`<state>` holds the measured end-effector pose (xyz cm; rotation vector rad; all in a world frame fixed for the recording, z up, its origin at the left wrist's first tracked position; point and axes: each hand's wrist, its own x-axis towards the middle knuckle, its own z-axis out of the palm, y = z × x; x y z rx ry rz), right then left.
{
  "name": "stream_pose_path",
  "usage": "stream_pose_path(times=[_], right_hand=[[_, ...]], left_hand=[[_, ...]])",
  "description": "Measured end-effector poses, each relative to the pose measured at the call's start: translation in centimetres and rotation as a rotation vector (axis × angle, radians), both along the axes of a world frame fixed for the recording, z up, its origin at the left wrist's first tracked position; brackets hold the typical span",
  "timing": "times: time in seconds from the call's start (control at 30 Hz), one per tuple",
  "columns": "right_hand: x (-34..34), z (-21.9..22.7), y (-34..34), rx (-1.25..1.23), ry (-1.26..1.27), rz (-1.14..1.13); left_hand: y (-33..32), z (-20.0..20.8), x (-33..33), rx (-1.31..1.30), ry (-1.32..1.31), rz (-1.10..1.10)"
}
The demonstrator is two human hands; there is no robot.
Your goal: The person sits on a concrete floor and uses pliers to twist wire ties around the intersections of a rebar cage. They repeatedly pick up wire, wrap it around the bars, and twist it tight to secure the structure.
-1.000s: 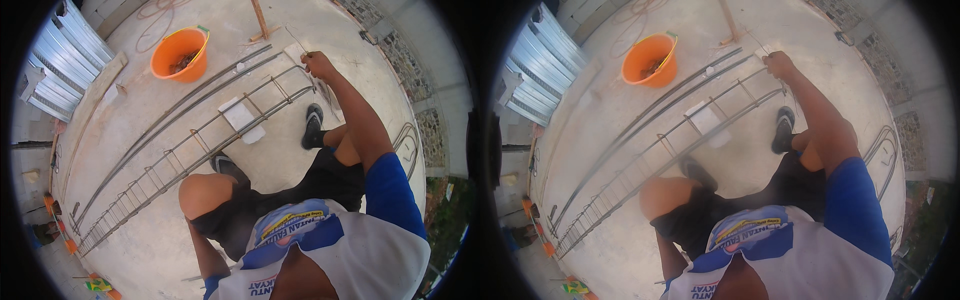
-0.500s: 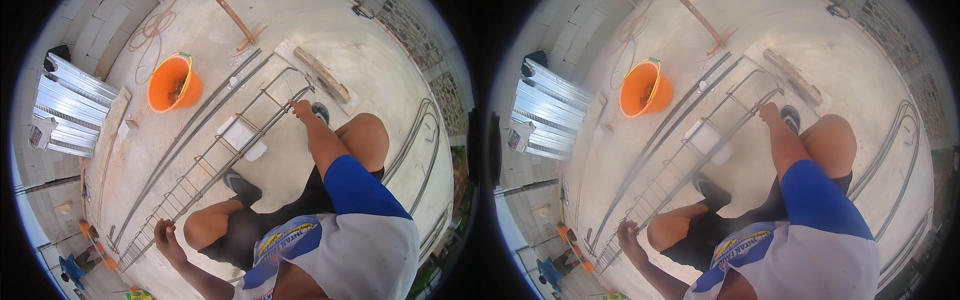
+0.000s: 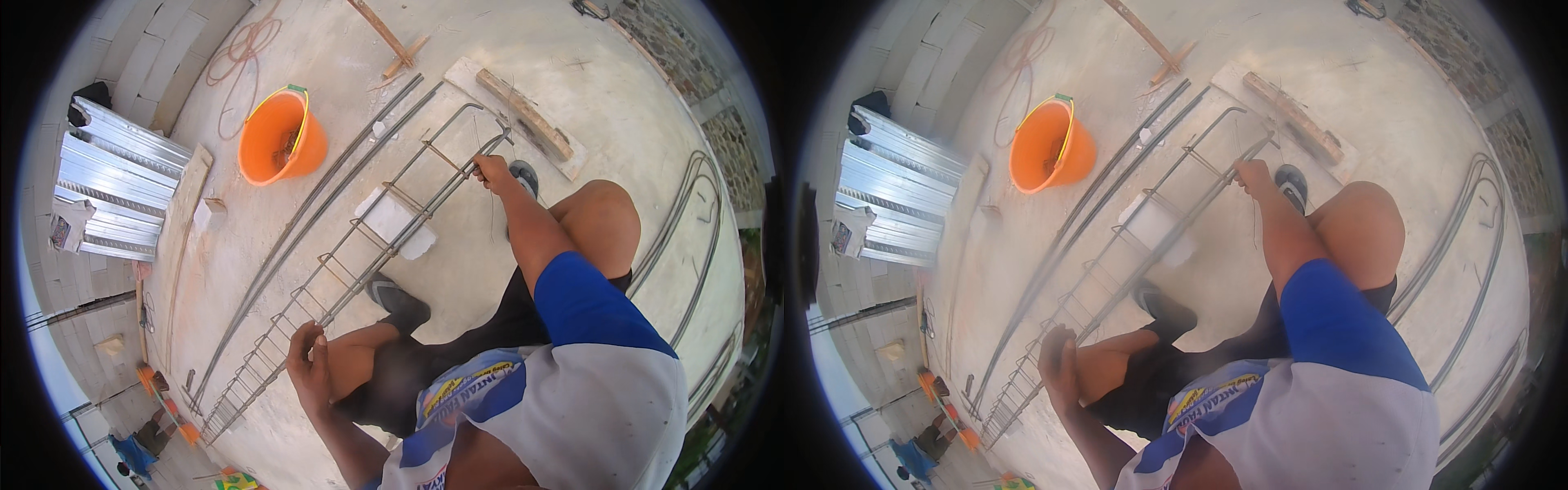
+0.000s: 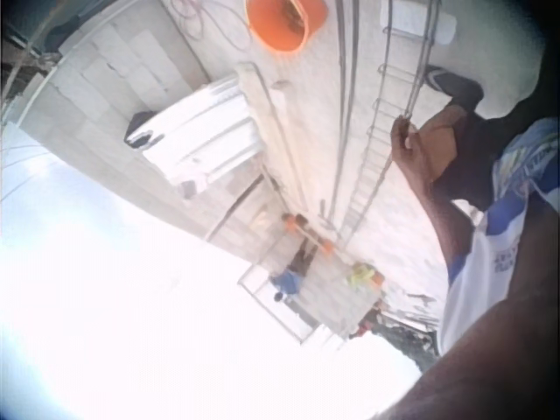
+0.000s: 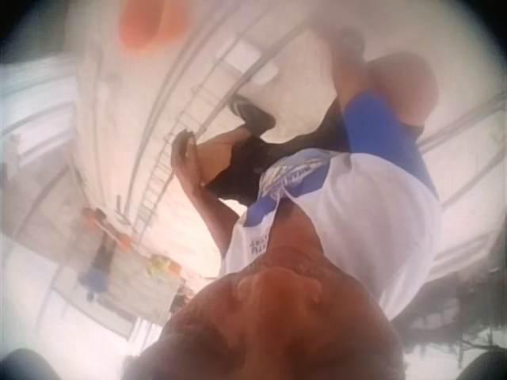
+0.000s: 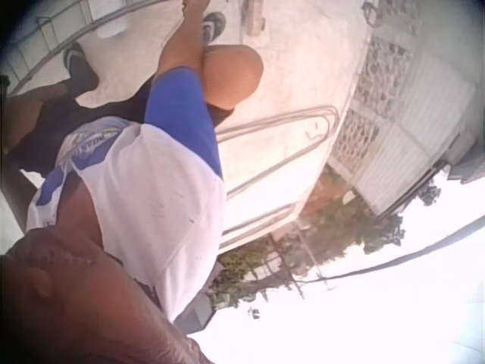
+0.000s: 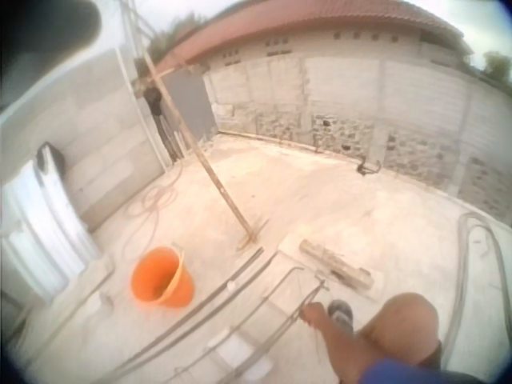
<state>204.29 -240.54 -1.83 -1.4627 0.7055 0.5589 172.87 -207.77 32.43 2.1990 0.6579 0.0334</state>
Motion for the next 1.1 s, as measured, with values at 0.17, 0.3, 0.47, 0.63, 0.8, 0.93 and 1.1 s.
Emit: stream_pose_path(times=[0.17, 0.3, 0.47, 0.63, 0.8, 0.93, 1.1], right_hand=[[-0.4, 1.8, 0.6, 0.097, -0.043, -0.029], [-0.6, 2.8, 1.4, 0.110, -0.021, -0.050], [-0.5, 1.6, 0.7, 0.054, -0.050, -0.007], [0.1, 1.7, 0.2, 0.124, -0.007, 0.065], [0.0, 1.9, 0.0, 0.276, -0.002, 0.080], [0.0, 1.0, -1.2, 0.338, -0.014, 0.102], [0.1, 1.4, -1.5, 0.362, 0.002, 0.078]], left_hand=[[-2.2, -1.7, 3.8, -0.052, 0.057, -0.090], [-3.2, -6.6, 8.3, -0.041, 0.142, -0.238], [-5.3, -12.3, 15.4, -0.171, 0.203, -0.347], [-8.8, -19.6, 22.0, -0.175, 0.166, -0.418], [-12.1, -30.7, 26.0, -0.095, 0.112, -0.554], [-15.5, -32.6, 27.7, -0.374, 0.118, -0.461], [-17.2, -32.1, 29.0, -0.598, 0.353, -0.328]])
